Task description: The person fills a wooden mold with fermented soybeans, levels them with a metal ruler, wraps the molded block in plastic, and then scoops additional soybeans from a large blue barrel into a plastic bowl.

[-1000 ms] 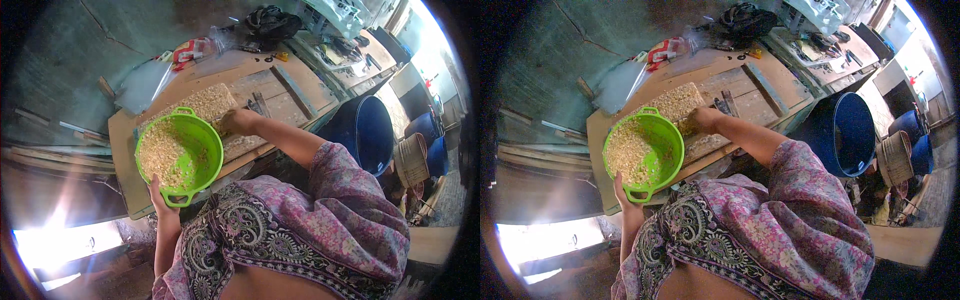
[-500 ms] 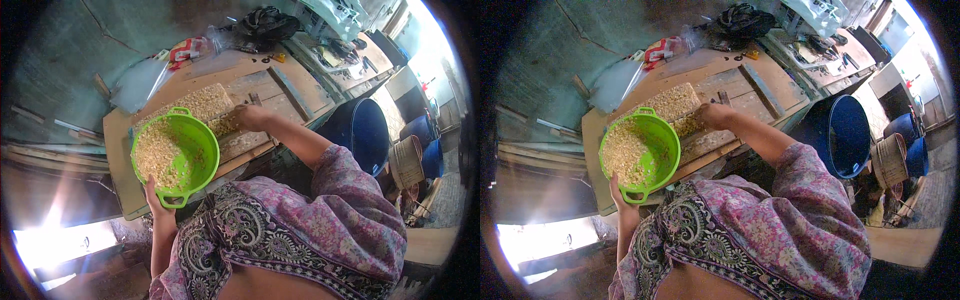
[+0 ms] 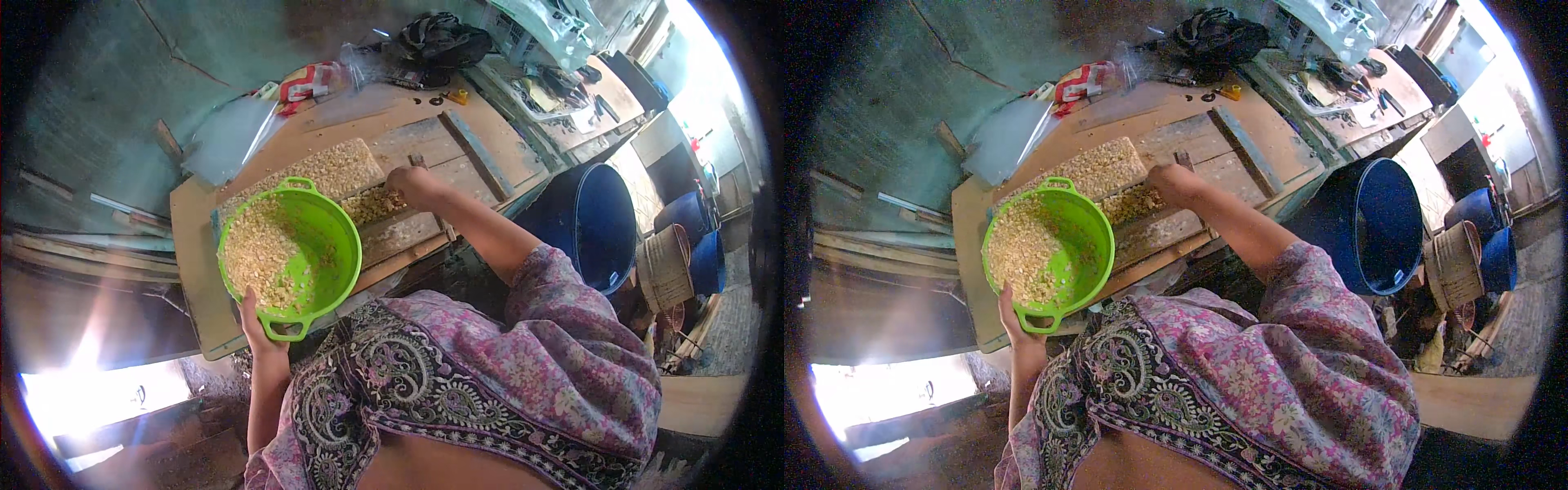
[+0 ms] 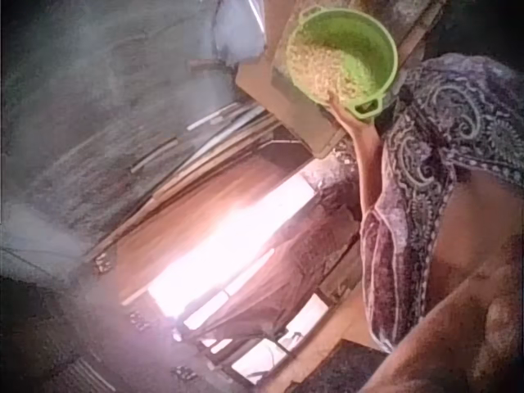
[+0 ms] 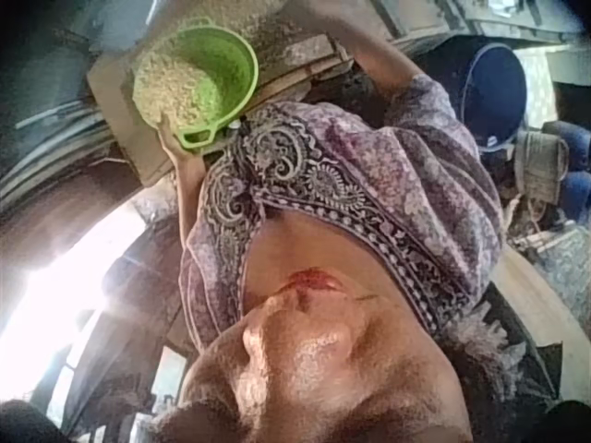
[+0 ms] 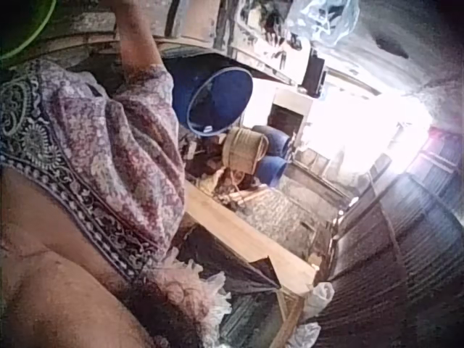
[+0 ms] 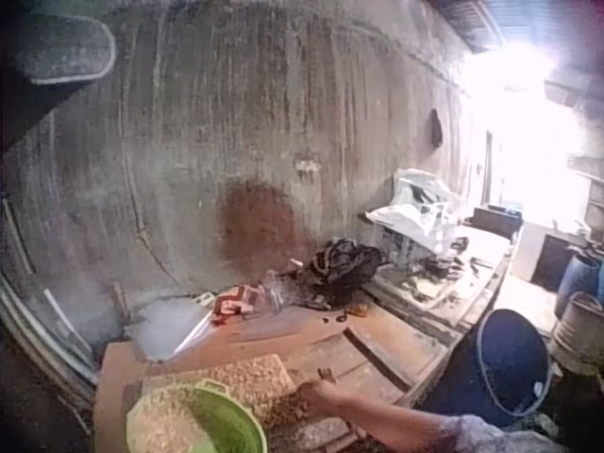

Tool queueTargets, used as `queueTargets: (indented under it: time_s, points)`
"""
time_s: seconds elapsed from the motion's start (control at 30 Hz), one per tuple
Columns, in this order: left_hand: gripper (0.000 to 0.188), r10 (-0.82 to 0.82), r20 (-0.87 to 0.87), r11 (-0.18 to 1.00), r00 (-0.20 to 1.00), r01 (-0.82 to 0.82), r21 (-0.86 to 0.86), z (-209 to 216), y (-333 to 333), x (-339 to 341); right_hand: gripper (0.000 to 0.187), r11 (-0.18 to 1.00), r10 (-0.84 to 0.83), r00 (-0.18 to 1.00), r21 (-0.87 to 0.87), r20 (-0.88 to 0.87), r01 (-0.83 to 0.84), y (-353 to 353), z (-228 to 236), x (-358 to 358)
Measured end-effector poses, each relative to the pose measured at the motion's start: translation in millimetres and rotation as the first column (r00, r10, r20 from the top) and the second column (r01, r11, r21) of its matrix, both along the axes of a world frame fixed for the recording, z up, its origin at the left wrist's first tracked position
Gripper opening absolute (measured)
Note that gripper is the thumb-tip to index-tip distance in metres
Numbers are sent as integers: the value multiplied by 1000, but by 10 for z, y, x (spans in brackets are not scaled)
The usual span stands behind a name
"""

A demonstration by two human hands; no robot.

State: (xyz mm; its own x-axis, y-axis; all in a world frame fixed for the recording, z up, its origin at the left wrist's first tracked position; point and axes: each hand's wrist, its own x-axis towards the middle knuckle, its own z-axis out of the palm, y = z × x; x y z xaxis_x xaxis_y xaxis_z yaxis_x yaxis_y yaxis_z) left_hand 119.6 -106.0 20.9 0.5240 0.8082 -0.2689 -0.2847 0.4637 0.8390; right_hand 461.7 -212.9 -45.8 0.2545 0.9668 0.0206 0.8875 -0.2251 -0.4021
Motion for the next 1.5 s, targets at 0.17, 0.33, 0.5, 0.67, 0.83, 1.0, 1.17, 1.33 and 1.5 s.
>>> queueTargets:
  time_s: [0.17,0.33,0.5,0.67,0.83,1.0,1.17,1.33,1.5]
  points:
    - [54,-68,108,996,992,73,-42,-6,20,-10,28,973,104,992,201,72,-116,58,-123,-51]
    - [51,-5,69,1000,998,5,-5,-83,44,-61,29,956,62,988,275,145,-100,142,276,-271]
    - [48,-121,61,990,991,125,-61,-95,-14,30,28,915,294,951,315,-94,-252,443,742,-1086]
    - [50,-143,79,989,987,146,-33,-139,11,154,37,795,560,827,302,-36,-525,662,383,-1576]
    - [49,-134,81,990,988,137,-25,-232,60,150,37,843,473,736,5,-485,-538,591,607,-1860]
    - [51,-123,62,976,990,132,-174,179,-120,240,26,785,-73,197,-179,-978,-593,553,733,-1640]
    - [52,-103,21,990,994,104,-94,103,-50,259,24,839,187,403,-67,-896,-540,628,842,-1319]
    - [51,-100,68,990,993,106,-94,179,-106,230,23,949,239,879,-93,-414,-302,533,1069,-477]
    - [51,-79,17,995,997,80,-65,178,-110,183,22,813,390,888,-543,244,-208,359,573,-149]
